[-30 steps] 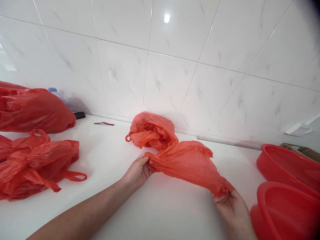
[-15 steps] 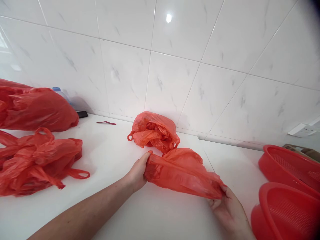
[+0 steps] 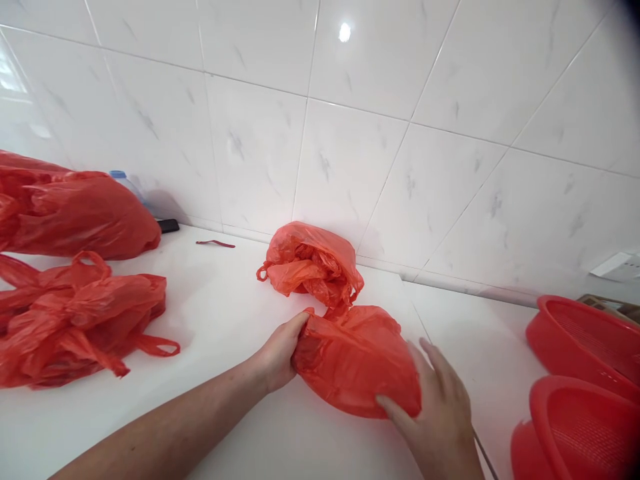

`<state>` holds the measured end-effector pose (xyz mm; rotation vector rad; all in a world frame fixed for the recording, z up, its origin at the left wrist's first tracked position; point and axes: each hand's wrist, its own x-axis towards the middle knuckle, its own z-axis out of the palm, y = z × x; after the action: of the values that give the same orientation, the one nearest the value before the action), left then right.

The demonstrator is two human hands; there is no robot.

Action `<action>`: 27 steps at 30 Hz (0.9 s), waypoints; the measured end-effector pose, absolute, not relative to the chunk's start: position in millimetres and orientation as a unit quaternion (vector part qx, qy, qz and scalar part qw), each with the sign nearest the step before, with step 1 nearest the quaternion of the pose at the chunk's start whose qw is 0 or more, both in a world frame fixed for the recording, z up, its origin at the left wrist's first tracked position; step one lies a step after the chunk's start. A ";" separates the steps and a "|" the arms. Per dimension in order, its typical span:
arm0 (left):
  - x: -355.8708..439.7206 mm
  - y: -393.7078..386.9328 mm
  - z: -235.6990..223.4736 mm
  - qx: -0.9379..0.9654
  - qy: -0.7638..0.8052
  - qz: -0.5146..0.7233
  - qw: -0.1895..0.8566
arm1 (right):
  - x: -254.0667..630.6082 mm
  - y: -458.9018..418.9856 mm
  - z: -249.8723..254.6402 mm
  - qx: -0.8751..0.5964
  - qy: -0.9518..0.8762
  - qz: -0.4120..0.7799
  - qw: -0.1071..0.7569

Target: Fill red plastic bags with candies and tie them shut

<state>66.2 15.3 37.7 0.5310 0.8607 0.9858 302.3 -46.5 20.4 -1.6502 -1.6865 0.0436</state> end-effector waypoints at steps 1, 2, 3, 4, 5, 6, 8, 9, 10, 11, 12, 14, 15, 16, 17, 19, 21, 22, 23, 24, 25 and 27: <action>64.9 15.1 37.6 0.255 0.386 0.446 0.766 | 306.0 -43.6 18.1 -0.662 -0.652 0.069 0.363; 63.2 15.4 37.5 0.267 0.376 0.439 0.771 | 310.8 -41.7 17.0 -0.674 -0.630 0.148 0.357; 61.2 16.2 37.6 0.281 0.365 0.433 0.775 | 315.8 -41.3 17.2 -0.673 -0.596 0.247 0.362; 58.9 17.3 37.8 0.295 0.353 0.429 0.777 | 320.4 -42.7 18.8 -0.658 -0.550 0.347 0.380; 56.4 18.7 38.0 0.309 0.340 0.426 0.779 | 323.9 -45.8 21.7 -0.637 -0.491 0.432 0.407; 54.0 20.2 38.4 0.321 0.328 0.423 0.781 | 326.1 -50.3 25.8 -0.614 -0.427 0.493 0.445; 49.4 23.1 39.2 0.335 0.312 0.415 0.786 | 325.9 -60.5 35.7 -0.581 -0.315 0.532 0.530; 47.5 24.1 39.6 0.339 0.307 0.408 0.790 | 324.1 -64.6 40.8 -0.577 -0.286 0.523 0.558; 46.1 24.8 40.0 0.341 0.304 0.402 0.794 | 321.7 -67.3 45.6 -0.579 -0.280 0.507 0.573; 45.1 25.1 40.3 0.341 0.303 0.396 0.797 | 319.1 -68.3 49.6 -0.587 -0.295 0.485 0.577; 44.8 25.0 40.5 0.336 0.304 0.392 0.801 | 316.7 -67.8 52.6 -0.601 -0.323 0.456 0.571; 46.0 23.9 40.8 0.315 0.316 0.389 0.806 | 312.4 -65.6 54.9 -0.658 -0.378 0.336 0.558; 47.5 23.1 40.9 0.302 0.325 0.389 0.807 | 310.0 -65.5 54.1 -0.687 -0.403 0.239 0.556; 49.5 22.2 40.9 0.289 0.334 0.390 0.808 | 307.0 -66.9 52.1 -0.702 -0.429 0.131 0.553; 51.9 21.2 41.0 0.277 0.343 0.390 0.808 | 303.2 -69.9 49.3 -0.698 -0.463 0.033 0.546; 57.4 18.5 41.1 0.262 0.356 0.390 0.808 | 293.0 -78.1 41.6 -0.640 -0.554 -0.079 0.526; 63.1 13.8 40.9 0.255 0.357 0.386 0.811 | 281.9 -83.0 32.7 -0.546 -0.674 -0.073 0.493; 65.7 10.5 40.8 0.256 0.351 0.380 0.816 | 277.4 -82.1 28.2 -0.502 -0.724 -0.051 0.470; 68.0 6.6 40.6 0.261 0.340 0.372 0.824 | 274.4 -78.7 23.8 -0.471 -0.760 -0.030 0.447; 69.9 2.2 40.6 0.268 0.323 0.358 0.834 | 273.0 -73.3 19.6 -0.461 -0.781 -0.009 0.422; 71.3 -2.2 40.9 0.275 0.303 0.341 0.846 | 273.2 -66.6 15.7 -0.471 -0.790 0.013 0.394; 72.1 -9.6 42.8 0.283 0.262 0.305 0.870 | 276.8 -53.4 9.3 -0.534 -0.773 0.053 0.338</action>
<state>72.1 -9.6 42.8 0.5924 0.5486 0.6385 276.8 -53.4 9.3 -1.3925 -2.0132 0.1392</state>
